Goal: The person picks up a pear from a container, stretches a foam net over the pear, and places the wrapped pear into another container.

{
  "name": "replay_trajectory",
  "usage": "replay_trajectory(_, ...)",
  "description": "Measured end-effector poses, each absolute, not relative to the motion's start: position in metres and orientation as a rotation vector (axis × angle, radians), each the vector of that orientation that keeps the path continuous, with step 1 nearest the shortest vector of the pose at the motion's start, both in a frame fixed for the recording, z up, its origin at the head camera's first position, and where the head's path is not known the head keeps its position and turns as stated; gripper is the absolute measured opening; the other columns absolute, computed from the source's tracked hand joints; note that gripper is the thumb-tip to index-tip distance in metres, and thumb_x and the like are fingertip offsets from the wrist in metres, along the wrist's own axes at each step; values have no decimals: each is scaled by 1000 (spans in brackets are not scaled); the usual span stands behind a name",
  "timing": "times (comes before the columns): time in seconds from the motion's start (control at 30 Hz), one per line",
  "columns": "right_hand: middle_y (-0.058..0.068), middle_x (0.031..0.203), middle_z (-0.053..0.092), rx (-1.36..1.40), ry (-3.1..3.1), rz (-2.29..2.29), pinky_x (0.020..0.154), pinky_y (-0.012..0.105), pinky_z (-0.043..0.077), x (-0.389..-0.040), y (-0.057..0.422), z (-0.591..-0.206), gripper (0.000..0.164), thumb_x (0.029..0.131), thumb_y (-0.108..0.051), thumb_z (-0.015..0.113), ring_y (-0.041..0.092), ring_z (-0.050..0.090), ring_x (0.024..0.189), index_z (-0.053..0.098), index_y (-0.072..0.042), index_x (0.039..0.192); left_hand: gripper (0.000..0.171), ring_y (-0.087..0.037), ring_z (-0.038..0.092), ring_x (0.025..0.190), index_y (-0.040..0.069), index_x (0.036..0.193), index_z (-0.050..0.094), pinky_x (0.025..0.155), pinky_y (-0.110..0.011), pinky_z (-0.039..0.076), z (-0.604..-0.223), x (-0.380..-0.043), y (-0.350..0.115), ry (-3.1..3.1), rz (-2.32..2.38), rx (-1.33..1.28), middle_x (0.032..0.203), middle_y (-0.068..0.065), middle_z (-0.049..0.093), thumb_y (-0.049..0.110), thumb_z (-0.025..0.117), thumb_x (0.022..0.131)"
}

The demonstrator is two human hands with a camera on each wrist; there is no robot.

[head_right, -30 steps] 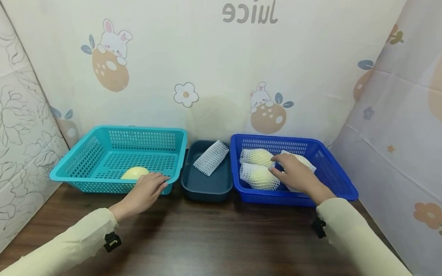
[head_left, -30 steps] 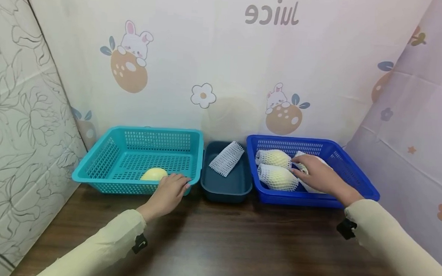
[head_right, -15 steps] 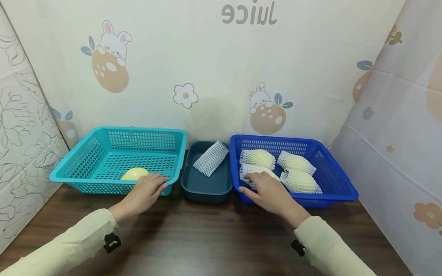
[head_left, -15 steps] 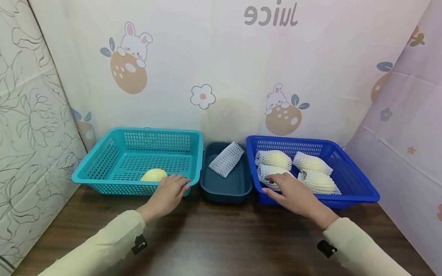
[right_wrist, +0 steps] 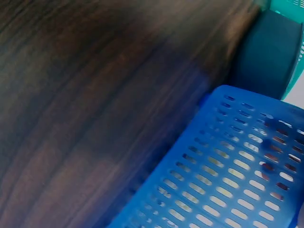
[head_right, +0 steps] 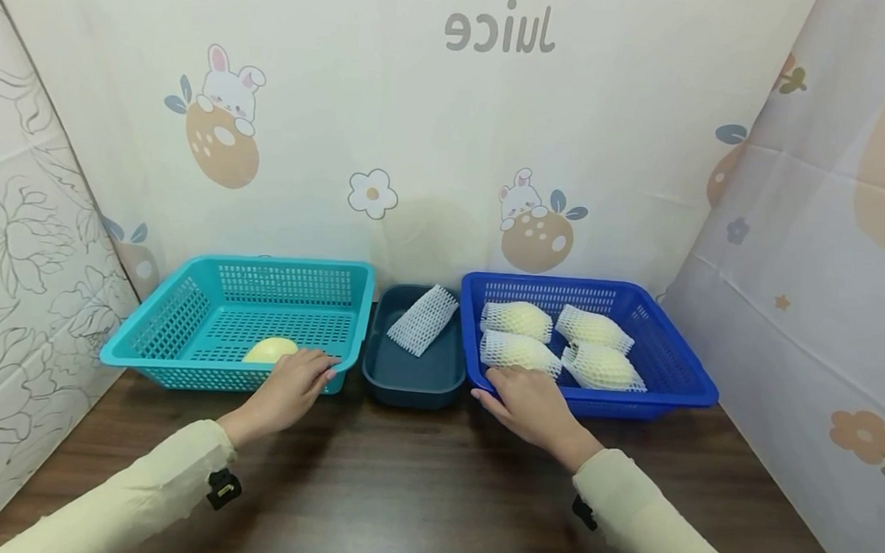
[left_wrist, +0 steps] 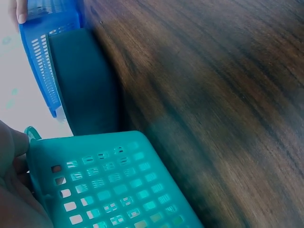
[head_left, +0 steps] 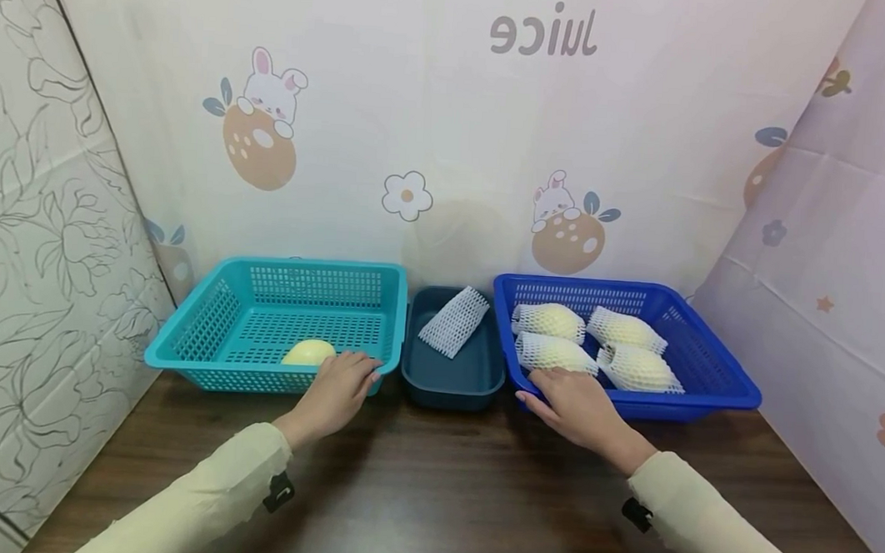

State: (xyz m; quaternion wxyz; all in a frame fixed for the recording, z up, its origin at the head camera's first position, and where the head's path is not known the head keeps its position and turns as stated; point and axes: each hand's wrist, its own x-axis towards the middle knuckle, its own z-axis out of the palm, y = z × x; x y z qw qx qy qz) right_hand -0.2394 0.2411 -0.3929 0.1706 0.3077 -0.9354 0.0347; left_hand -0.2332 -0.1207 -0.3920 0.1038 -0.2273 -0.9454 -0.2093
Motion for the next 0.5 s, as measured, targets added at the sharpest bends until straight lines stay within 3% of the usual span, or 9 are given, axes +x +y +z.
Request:
replay_trajectory(0.2, -7, 62, 45, 844, -2595, 82, 51, 26, 36, -240, 243, -398, 25, 91, -37, 60, 10, 40, 55, 56, -15, 80, 24, -25, 55, 106, 4, 115, 65, 93, -45, 40, -383, -237, -121, -2825, -648, -728, 108, -7, 64, 16, 54, 98)
replay_trajectory(0.5, -7, 61, 39, 865, -2509, 103, 49, 25, 31, -240, 242, -403, 26, 91, -36, 60, 10, 38, 53, 52, -16, 77, 29, -28, 56, 109, 2, 120, 61, 89, -45, 47, -342, -256, -144, -2961, -674, -805, 116, -11, 61, 19, 52, 98)
